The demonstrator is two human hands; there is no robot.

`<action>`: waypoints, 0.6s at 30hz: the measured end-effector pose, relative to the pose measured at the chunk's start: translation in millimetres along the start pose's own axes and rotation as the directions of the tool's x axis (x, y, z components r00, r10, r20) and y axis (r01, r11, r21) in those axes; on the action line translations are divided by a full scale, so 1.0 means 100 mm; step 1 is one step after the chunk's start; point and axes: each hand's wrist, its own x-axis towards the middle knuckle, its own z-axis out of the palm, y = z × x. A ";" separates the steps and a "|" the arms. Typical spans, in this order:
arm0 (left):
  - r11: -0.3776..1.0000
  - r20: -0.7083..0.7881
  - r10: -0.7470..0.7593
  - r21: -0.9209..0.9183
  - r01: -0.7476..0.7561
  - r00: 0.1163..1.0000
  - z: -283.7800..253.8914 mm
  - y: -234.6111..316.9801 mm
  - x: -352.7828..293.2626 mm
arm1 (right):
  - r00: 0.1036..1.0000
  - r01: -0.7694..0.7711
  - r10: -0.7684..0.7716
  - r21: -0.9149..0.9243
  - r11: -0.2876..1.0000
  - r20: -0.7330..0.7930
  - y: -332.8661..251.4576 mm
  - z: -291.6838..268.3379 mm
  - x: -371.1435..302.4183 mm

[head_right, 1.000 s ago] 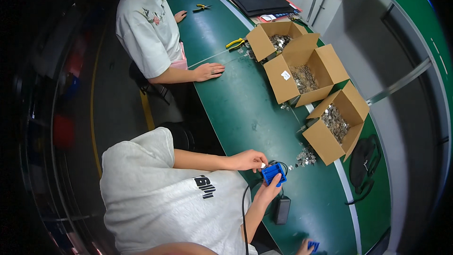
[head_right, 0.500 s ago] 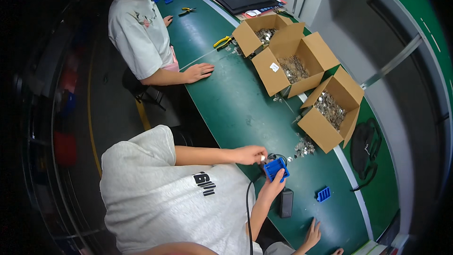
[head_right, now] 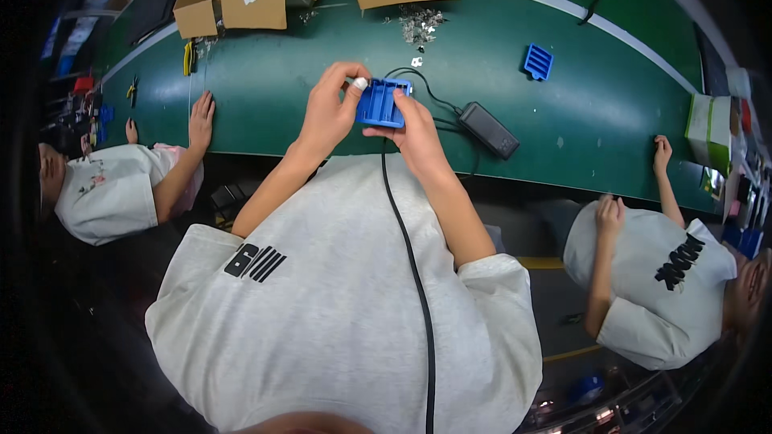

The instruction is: Assembling small electronic components by inserting metal parts into blue plastic housings at a factory workstation.

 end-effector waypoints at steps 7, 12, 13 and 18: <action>0.998 0.041 0.047 0.035 -0.049 0.998 0.11 0.05 -0.04 | 1.000 0.005 -0.005 -0.041 0.999 -0.020 0.00 -0.07 -0.12; 0.973 0.090 0.151 0.159 -0.164 0.984 0.09 0.08 -0.01 | 1.000 0.015 -0.016 -0.064 0.998 -0.022 -0.03 -0.04 -0.11; 0.974 0.089 0.150 0.157 -0.163 0.985 0.07 0.09 -0.01 | 1.000 0.012 -0.014 -0.077 0.997 -0.024 -0.03 -0.02 -0.11; 0.937 0.126 0.167 0.288 -0.197 0.978 0.04 0.11 -0.04 | 0.999 0.007 -0.014 -0.143 0.990 -0.045 0.06 -0.02 -0.08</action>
